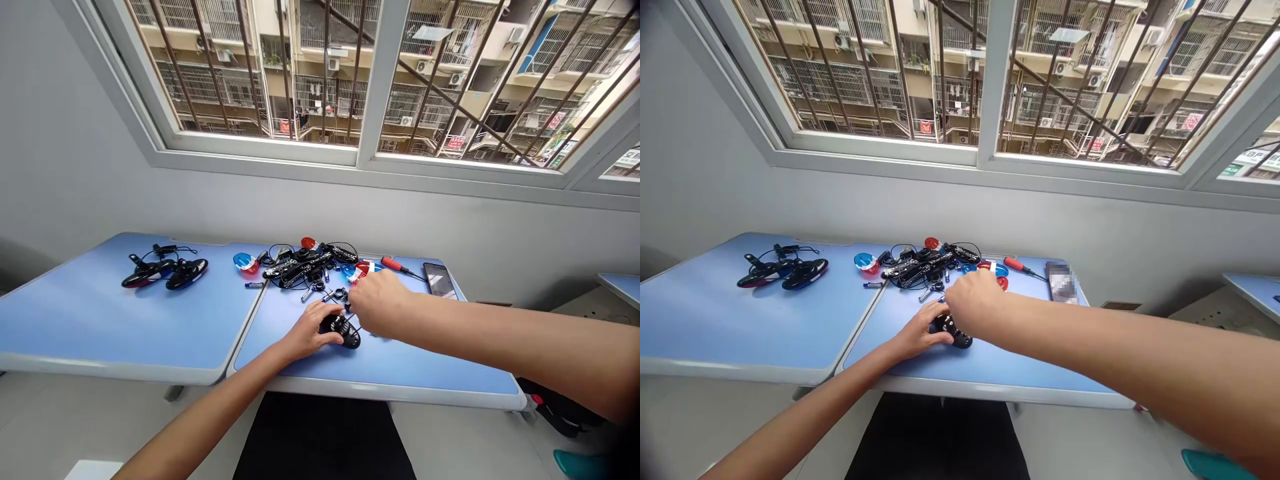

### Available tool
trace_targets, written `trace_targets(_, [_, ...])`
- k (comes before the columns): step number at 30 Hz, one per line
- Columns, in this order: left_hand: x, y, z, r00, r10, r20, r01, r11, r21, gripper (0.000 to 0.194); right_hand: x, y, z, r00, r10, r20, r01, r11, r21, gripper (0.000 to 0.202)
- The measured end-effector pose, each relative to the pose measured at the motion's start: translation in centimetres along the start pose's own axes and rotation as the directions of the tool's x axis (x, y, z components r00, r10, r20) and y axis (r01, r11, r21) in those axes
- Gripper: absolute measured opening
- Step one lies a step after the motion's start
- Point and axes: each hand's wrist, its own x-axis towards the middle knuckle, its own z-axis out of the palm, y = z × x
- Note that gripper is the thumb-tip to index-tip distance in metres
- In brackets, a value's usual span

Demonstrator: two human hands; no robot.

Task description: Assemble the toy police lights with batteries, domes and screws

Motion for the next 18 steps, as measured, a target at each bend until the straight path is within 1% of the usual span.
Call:
trace_targets(2, [-0.1,0.4,-0.3,0.999,0.016,0.046,-0.018,0.999,0.047,0.062,-1.5,1.7,-0.3,0.992,0.117,-0.038,-0.117,0.993,0.022,0.019])
trace_targets(4, [-0.1,0.7,-0.5,0.995,0.039,0.094,-0.050,0.993,0.111,0.073,-3.1,3.9,0.1,0.958,0.260,-0.121,-0.246,0.962,0.120,0.029])
trace_targets(5, [0.0,0.8,-0.5,0.993,0.039,0.108,-0.054,0.989,0.140,0.074,-3.7,5.1,0.9,0.931,0.325,-0.167,-0.287,0.933,0.216,0.032])
trace_targets(6, [0.0,0.9,-0.5,0.993,0.029,0.114,-0.048,0.986,0.162,0.072,-4.2,6.3,2.0,0.895,0.382,-0.230,-0.293,0.893,0.340,0.034])
trace_targets(7, [0.1,1.0,-0.4,0.994,0.013,0.112,-0.033,0.984,0.174,0.067,-4.4,7.4,3.5,0.841,0.456,-0.291,-0.279,0.826,0.489,0.036])
trace_targets(8, [0.3,1.2,-0.4,0.994,-0.004,0.107,-0.015,0.985,0.173,0.061,-4.4,8.4,5.3,0.785,0.514,-0.346,-0.206,0.743,0.636,0.035])
trace_targets(9, [0.4,1.4,-0.5,0.995,-0.023,0.101,0.007,0.988,0.154,0.057,-4.0,9.2,7.4,0.723,0.572,-0.388,-0.099,0.641,0.761,0.035])
trace_targets(10, [0.6,1.7,-0.7,0.994,-0.049,0.096,0.038,0.993,0.109,0.054,-3.5,9.8,9.5,0.648,0.639,-0.414,0.020,0.529,0.848,0.037])
trace_targets(11, [0.7,2.1,-1.0,0.992,-0.081,0.098,0.079,0.996,0.031,0.053,-2.8,10.2,11.6,0.585,0.701,-0.409,0.130,0.417,0.900,0.038])
trace_targets(12, [0.8,2.5,-1.4,0.987,-0.116,0.108,0.125,0.989,-0.076,0.052,-1.9,10.3,13.6,0.531,0.760,-0.375,0.209,0.311,0.927,0.038])
trace_targets(13, [0.9,3.0,-1.8,0.981,-0.151,0.123,0.174,0.964,-0.203,0.051,-1.1,10.3,15.3,0.515,0.781,-0.352,0.226,0.273,0.935,0.039])
trace_targets(15, [1.2,3.8,-2.9,0.968,-0.201,0.148,0.247,0.862,-0.443,0.048,0.5,10.0,18.2,0.501,0.803,-0.321,0.252,0.219,0.943,0.038])
trace_targets(16, [1.4,4.3,-3.5,0.966,-0.213,0.144,0.257,0.803,-0.537,0.047,1.1,9.8,19.2,0.501,0.808,-0.310,0.261,0.201,0.944,0.039])
trace_targets(18, [1.9,5.1,-4.8,0.968,-0.223,0.114,0.240,0.694,-0.679,0.052,2.0,9.5,20.8,0.496,0.819,-0.290,0.287,0.161,0.944,0.039])
